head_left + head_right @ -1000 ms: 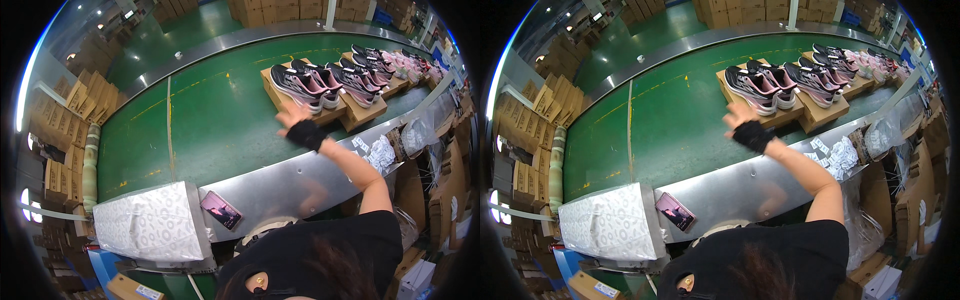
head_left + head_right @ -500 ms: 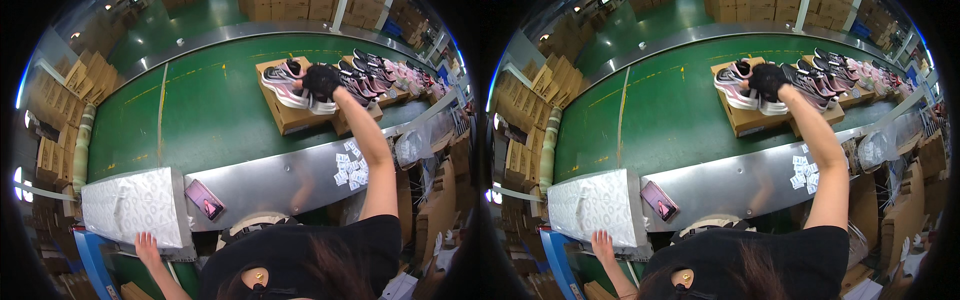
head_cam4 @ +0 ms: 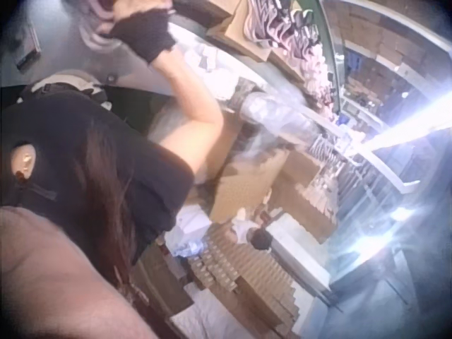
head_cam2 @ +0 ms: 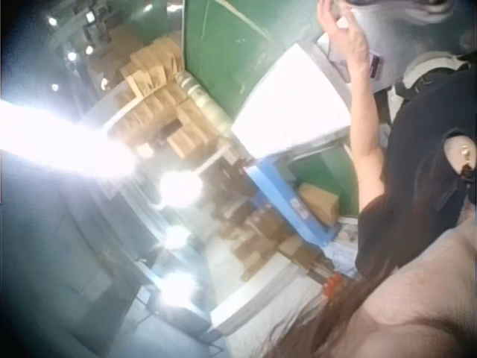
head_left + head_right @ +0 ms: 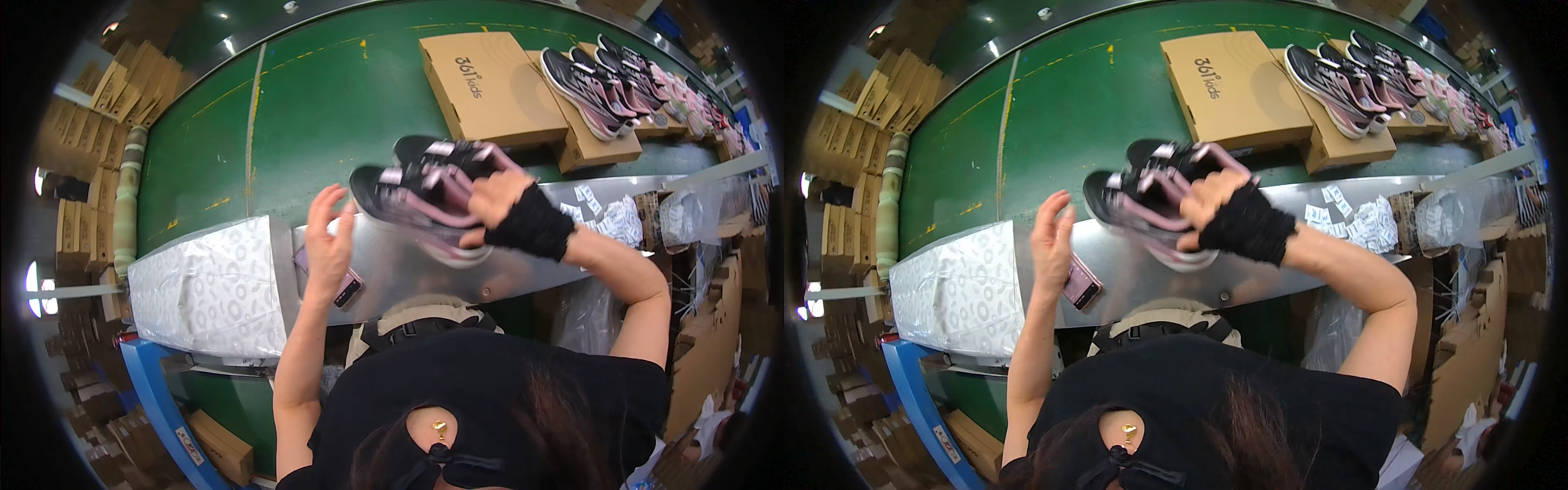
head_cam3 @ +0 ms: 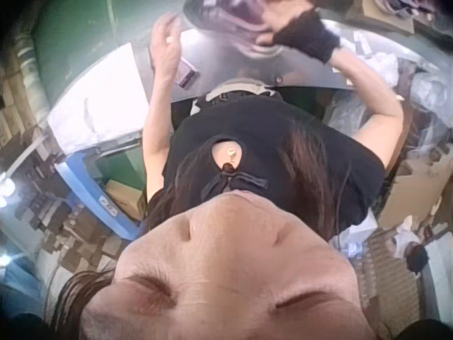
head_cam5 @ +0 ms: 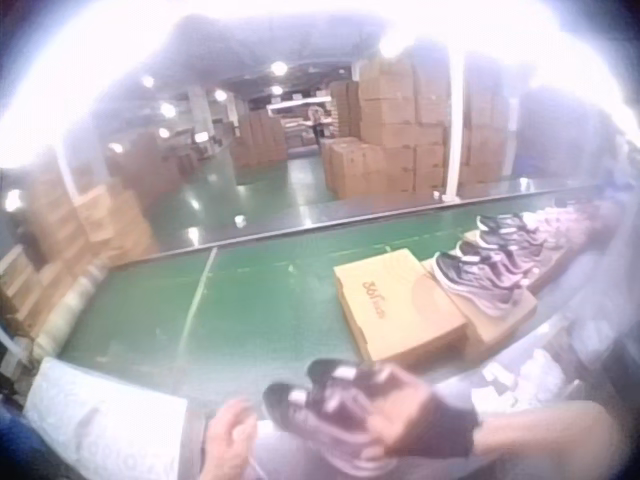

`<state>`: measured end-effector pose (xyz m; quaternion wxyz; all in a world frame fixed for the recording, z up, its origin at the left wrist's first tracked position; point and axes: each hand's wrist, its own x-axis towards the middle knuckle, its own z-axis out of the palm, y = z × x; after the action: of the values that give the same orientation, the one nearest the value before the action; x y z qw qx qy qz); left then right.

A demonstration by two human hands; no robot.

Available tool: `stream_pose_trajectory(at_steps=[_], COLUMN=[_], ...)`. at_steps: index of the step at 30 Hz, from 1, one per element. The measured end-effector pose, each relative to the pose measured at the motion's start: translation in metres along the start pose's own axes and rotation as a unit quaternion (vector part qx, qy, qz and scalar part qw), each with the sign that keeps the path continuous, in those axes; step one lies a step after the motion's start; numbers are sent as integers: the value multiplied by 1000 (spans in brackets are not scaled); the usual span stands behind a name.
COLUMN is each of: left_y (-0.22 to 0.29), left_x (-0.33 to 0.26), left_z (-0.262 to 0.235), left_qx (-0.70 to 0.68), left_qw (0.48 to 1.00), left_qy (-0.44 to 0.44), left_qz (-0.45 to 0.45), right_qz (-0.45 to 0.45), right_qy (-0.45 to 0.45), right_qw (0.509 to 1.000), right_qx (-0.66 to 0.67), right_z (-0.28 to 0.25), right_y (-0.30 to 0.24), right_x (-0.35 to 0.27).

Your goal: The person packs shoes by lining shoe boxes with wrapping paper, placing shoes inside, folding the paper over them, and closing the boxes.

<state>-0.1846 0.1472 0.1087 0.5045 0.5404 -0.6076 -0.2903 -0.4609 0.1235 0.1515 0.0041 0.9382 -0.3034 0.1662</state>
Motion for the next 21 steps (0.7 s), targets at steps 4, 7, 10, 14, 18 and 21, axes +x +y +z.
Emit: stream_pose_trajectory(at_steps=[4, 7, 10, 14, 18, 21], left_y=[-22, -59, -34, -32, -34, -36], left_x=[-10, -24, -25, -14, 9, 31], left_z=[53, 75, 81, 84, 88, 94], left_qx=[178, 201, 247, 223, 197, 203], left_qw=[970, 930, 919, 917, 926, 948], left_qy=[-128, -299, -287, -318, -313, -220], left_qz=[106, 77, 105, 96, 76, 103], right_qz=[-66, -16, 168, 272, 322, 321], right_qy=[-77, -218, -116, 8, 65, 159], right_qw=[994, 968, 961, 940, 914, 929], right_qx=[48, 125, 189, -206, -239, -92], right_z=[56, 73, 74, 119, 168, 147], right_y=[-22, -14, 25, 101, 136, 97], right_x=[-44, -53, -25, -4, 11, 41])
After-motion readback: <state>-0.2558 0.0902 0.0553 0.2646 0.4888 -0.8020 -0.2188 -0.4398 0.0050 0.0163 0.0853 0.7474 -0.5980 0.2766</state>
